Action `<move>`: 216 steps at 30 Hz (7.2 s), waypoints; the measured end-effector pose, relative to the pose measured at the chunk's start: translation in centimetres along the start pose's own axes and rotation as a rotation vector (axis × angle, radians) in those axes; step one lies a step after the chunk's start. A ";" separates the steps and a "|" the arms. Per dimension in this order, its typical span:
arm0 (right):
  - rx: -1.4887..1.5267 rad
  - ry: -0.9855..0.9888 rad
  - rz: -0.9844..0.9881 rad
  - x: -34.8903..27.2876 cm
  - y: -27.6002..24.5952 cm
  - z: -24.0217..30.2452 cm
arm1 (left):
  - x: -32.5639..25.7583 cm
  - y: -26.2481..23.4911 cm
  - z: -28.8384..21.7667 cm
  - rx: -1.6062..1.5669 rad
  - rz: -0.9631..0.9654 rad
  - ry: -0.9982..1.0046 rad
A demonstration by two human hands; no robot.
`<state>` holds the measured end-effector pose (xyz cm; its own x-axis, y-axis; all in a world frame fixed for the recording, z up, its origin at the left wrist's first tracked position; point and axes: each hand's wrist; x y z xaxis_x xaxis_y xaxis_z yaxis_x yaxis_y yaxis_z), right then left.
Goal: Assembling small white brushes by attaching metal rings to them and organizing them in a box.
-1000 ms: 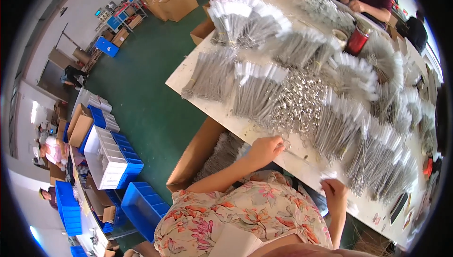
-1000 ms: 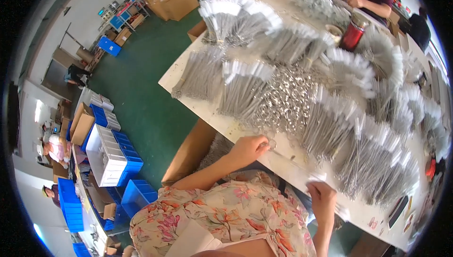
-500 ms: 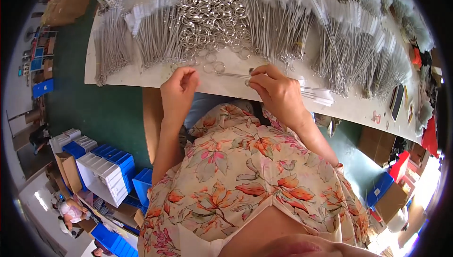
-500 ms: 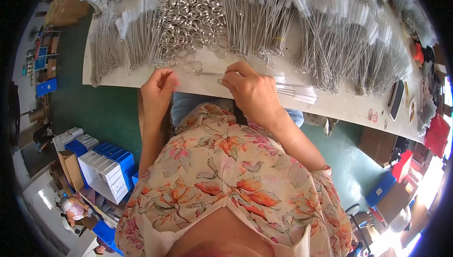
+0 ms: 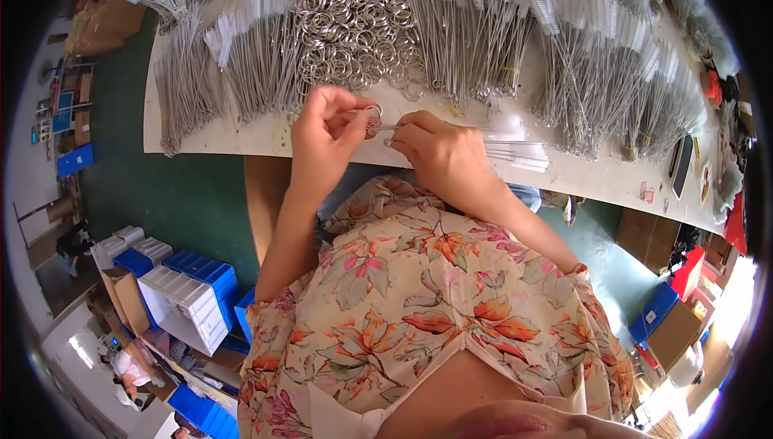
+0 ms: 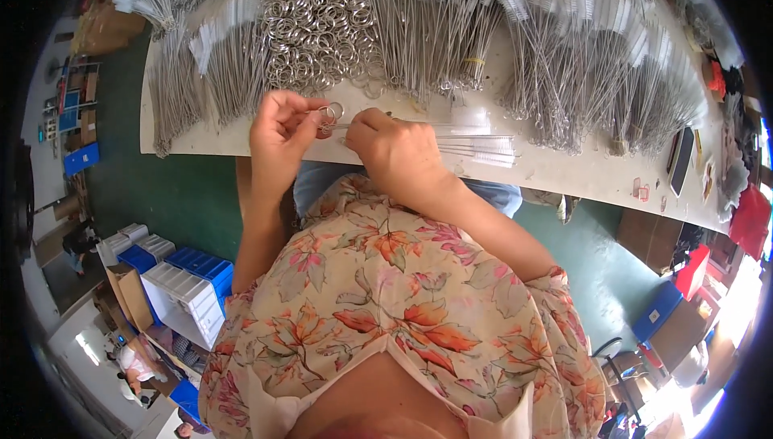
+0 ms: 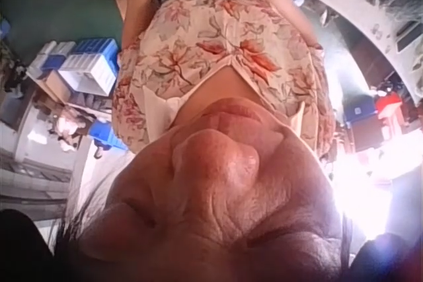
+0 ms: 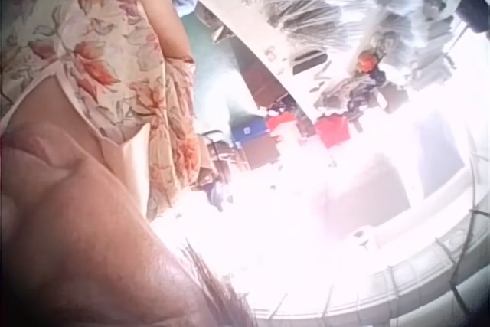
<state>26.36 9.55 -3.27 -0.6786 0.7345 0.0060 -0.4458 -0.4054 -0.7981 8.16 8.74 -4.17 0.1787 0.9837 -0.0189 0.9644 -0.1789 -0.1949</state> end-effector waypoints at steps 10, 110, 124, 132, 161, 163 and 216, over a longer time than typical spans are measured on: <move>0.420 -0.059 -0.156 0.4 -3.7 2.8 | 1.0 -4.8 -6.0 -0.389 0.504 -0.109; 1.419 -0.191 0.737 10.4 -2.3 7.7 | -8.9 -9.8 -6.6 0.497 0.010 0.278; 0.255 -0.157 0.298 7.3 7.8 1.7 | -31.3 -11.8 26.8 -0.424 -1.434 -0.492; 0.122 -0.172 0.175 7.1 8.5 0.9 | -39.4 1.0 44.8 -0.109 -1.215 -1.304; 0.044 0.084 -0.045 7.2 5.4 -4.1 | -30.6 12.0 52.6 0.258 0.056 -1.262; 0.050 0.112 -0.038 7.3 5.3 -4.1 | -30.1 11.5 52.9 0.229 0.067 -1.222; -0.615 -0.223 0.249 7.6 11.5 11.3 | -13.4 -6.4 52.1 0.620 0.146 -0.471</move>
<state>9.43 4.34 -5.56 -0.8504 0.5041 -0.1505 0.1050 -0.1176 -0.9875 -10.57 -2.46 -53.75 0.0604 0.8794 -0.4722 0.6286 -0.4010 -0.6664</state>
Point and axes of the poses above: each hand's wrist, its own x-axis towards the middle knuckle, its own y-axis out of the palm, z = x × y, and after that the axes turned 14 degrees about z, right-handed
